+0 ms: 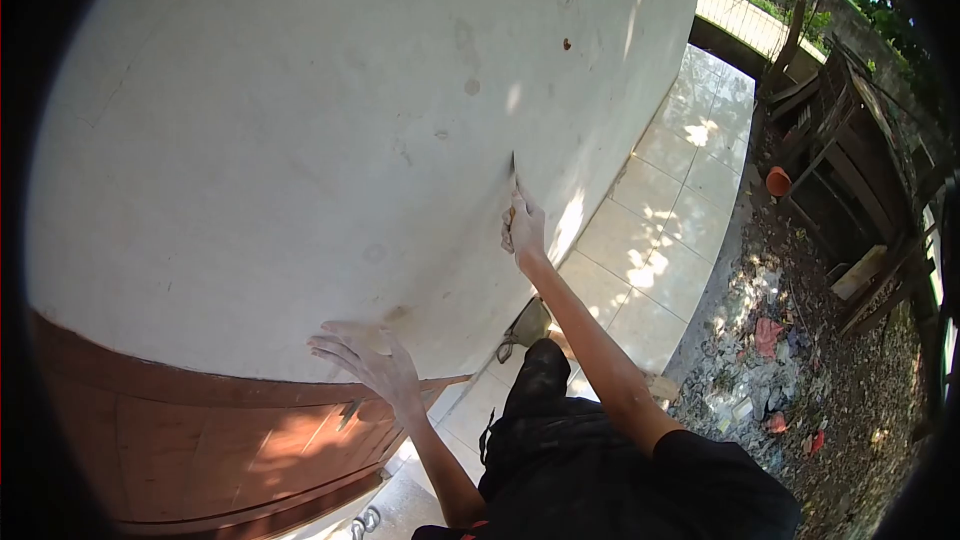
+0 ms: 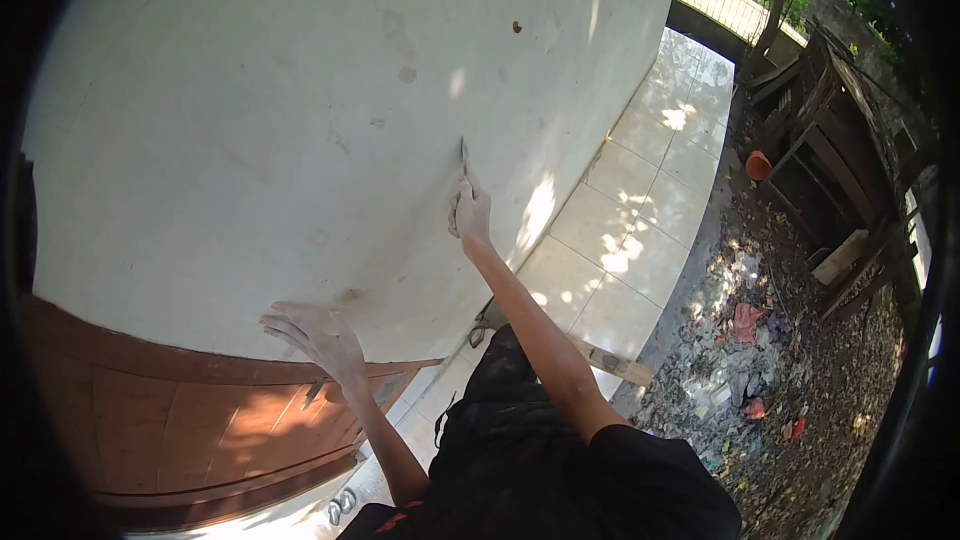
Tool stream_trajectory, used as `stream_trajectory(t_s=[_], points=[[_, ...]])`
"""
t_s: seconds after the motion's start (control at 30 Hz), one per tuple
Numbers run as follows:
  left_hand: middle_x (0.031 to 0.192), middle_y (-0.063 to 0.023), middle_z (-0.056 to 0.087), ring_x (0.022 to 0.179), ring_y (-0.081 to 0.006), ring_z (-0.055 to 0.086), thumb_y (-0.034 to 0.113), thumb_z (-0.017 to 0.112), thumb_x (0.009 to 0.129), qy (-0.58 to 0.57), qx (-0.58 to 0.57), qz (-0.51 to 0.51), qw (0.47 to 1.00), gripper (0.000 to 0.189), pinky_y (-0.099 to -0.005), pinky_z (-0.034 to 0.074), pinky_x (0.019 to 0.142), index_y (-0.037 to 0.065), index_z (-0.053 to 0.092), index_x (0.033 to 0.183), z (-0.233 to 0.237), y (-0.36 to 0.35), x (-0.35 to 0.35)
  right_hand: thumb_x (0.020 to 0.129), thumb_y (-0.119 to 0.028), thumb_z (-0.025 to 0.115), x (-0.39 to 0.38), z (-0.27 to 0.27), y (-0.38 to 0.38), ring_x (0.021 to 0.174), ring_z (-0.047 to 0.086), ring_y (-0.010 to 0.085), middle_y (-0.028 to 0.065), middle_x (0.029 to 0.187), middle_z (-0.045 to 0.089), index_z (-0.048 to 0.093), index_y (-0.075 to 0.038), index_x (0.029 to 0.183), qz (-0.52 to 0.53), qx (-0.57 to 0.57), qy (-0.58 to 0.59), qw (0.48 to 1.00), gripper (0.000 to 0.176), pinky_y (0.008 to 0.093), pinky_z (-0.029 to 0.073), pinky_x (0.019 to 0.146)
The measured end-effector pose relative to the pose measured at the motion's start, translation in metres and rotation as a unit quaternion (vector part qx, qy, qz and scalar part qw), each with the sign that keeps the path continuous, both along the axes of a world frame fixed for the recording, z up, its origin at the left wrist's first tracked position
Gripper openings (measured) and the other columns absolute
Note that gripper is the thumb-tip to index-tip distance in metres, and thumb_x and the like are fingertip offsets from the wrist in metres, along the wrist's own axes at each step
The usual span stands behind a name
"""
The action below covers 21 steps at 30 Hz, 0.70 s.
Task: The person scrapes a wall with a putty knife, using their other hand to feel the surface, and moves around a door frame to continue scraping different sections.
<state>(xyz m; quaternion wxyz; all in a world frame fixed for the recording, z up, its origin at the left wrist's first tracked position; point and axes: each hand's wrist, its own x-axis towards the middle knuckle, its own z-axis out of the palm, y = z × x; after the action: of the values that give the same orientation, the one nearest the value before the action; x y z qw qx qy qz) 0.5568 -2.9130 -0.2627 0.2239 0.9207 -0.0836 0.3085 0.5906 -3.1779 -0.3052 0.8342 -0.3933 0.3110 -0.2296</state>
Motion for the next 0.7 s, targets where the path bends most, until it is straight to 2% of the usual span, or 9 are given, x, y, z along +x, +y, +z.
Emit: stream_trajectory(t_s=[0.17, 0.23, 0.37, 0.47, 0.57, 0.63, 0.7], points=[[0.153, -0.0281, -0.005, 0.142, -0.0446, -0.003, 0.031, 0.050, 0.089, -0.002, 0.014, 0.010, 1.000, 0.079, -0.0535, 0.011, 0.115, 0.002, 0.007, 0.149, 0.001, -0.001, 0.000, 0.099, -0.020, 0.038, 0.002, 0.008, -0.014, 0.038, 0.029, 0.0062, -0.0053, 0.055, 0.032, 0.040, -0.021, 0.143, -0.010, -0.013, 0.005, 1.000, 0.044, 0.0245, 0.023, 0.032], [0.153, -0.0282, -0.006, 0.142, -0.0442, -0.004, 0.033, 0.049, 0.090, 0.026, -0.002, 0.030, 0.999, 0.080, -0.0538, 0.010, 0.115, 0.001, 0.005, 0.149, 0.000, -0.005, 0.000, 0.100, -0.024, 0.040, -0.006, 0.011, -0.009, 0.037, 0.029, 0.0072, -0.0033, 0.057, 0.034, 0.034, -0.022, 0.146, 0.035, -0.085, 0.029, 0.995, 0.046, 0.0243, 0.022, 0.032], [0.153, -0.0273, -0.008, 0.142, -0.0430, -0.007, 0.036, 0.050, 0.090, -0.015, -0.026, 0.022, 0.999, 0.083, -0.0542, 0.009, 0.114, 0.002, 0.003, 0.149, -0.003, -0.019, 0.002, 0.100, -0.023, 0.039, 0.000, 0.005, -0.027, 0.037, 0.029, 0.0068, -0.0037, 0.058, 0.034, 0.034, -0.024, 0.146, 0.019, -0.063, 0.027, 0.997, 0.046, 0.0244, 0.021, 0.032], [0.153, -0.0261, -0.009, 0.142, -0.0413, -0.010, 0.037, 0.051, 0.091, -0.045, -0.090, 0.006, 0.995, 0.085, -0.0552, 0.008, 0.114, 0.001, 0.002, 0.149, -0.001, -0.035, 0.007, 0.100, -0.023, 0.039, 0.006, 0.001, -0.033, 0.037, 0.028, 0.0067, -0.0040, 0.057, 0.032, 0.034, -0.024, 0.146, 0.002, -0.065, 0.008, 0.998, 0.046, 0.0247, 0.021, 0.031], [0.155, -0.0223, -0.009, 0.143, -0.0412, -0.009, 0.036, 0.055, 0.090, -0.042, -0.137, 0.001, 0.990, 0.085, -0.0564, 0.009, 0.114, 0.006, 0.004, 0.150, 0.007, -0.049, 0.004, 0.100, -0.023, 0.038, -0.001, 0.005, -0.033, 0.037, 0.028, 0.0066, -0.0041, 0.056, 0.031, 0.032, -0.024, 0.147, 0.028, -0.101, 0.006, 0.994, 0.047, 0.0247, 0.021, 0.032], [0.155, -0.0214, -0.008, 0.143, -0.0406, -0.008, 0.037, 0.056, 0.090, -0.034, -0.138, -0.029, 0.989, 0.083, -0.0566, 0.009, 0.114, 0.008, 0.008, 0.151, 0.014, -0.062, 0.004, 0.100, -0.023, 0.039, 0.000, 0.015, -0.042, 0.037, 0.028, 0.0063, -0.0041, 0.056, 0.030, 0.032, -0.023, 0.147, 0.012, -0.063, 0.045, 0.997, 0.048, 0.0244, 0.021, 0.032], [0.155, -0.0211, -0.007, 0.143, -0.0408, -0.008, 0.038, 0.056, 0.090, -0.046, -0.133, -0.044, 0.989, 0.082, -0.0572, 0.009, 0.114, 0.009, 0.009, 0.151, 0.020, -0.076, 0.007, 0.100, -0.024, 0.039, 0.003, 0.003, -0.050, 0.037, 0.028, 0.0062, -0.0042, 0.056, 0.030, 0.032, -0.023, 0.147, 0.017, -0.062, 0.042, 0.997, 0.048, 0.0242, 0.021, 0.032]])
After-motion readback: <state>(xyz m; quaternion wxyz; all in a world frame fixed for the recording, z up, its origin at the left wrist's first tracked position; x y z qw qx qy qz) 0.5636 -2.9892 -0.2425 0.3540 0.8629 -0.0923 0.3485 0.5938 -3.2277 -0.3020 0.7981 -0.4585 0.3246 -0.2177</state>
